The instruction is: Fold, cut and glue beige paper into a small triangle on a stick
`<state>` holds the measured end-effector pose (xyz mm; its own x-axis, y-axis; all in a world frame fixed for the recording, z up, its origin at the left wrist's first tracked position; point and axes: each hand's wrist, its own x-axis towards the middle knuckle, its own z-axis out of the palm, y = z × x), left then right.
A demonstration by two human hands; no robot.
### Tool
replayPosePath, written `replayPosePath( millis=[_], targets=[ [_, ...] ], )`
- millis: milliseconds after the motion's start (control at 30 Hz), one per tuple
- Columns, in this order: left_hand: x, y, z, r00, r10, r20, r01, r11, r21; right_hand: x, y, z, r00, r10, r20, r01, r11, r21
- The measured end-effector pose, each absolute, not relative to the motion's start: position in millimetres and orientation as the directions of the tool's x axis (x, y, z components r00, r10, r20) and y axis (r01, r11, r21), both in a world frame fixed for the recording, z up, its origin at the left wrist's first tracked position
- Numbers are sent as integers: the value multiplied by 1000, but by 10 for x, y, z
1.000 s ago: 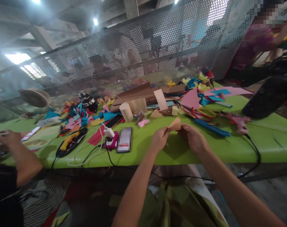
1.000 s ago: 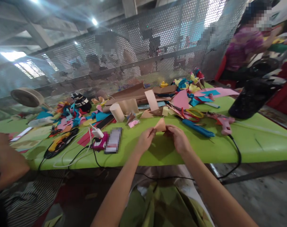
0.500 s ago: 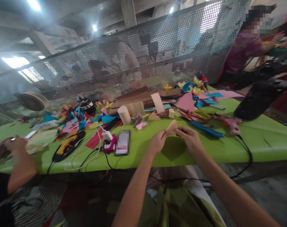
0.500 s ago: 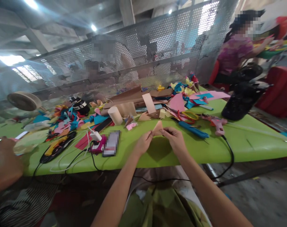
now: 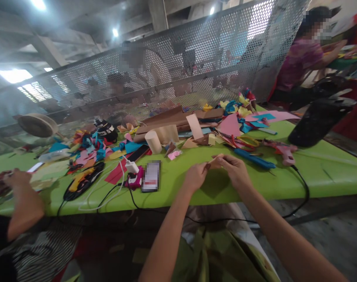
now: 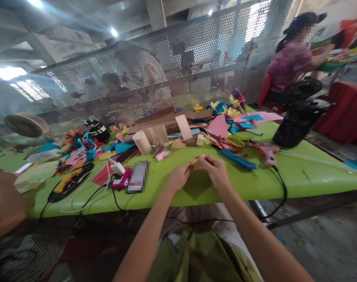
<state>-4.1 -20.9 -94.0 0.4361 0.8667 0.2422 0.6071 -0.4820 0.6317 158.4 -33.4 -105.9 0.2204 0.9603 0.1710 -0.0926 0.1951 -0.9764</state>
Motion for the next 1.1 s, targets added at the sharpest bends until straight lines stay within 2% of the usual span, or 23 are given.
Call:
replayPosePath(
  millis=[133,267,400,633,933,1033,1100],
  targets=[
    [-30,-215,-918,440,869,226,634,-479,607,1584,-335,-1055,233,958,167,-106,195,-975],
    [-25,-232,-870,460,876,148,675,-453,582,1581,-331,-1055,252,953,170,-123,205,-971],
    [-23,-242,-847,458,881,117,677,-431,596,1575,-325,-1059,263,949,173,-149,217,-965],
    [-44,-243,-862,414,898,147,582,-386,716,1574,-306,-1060,318,932,173,-198,244,-949],
    [-116,-219,-851,335,926,174,362,-297,884,1606,-283,-1072,381,912,154,-266,267,-926],
    [-130,-190,-859,377,911,170,368,-316,874,1608,-288,-1076,385,908,167,-249,276,-928],
    [-116,-180,-858,408,893,192,453,-380,806,1599,-297,-1075,377,908,184,-220,280,-934]
  ],
)
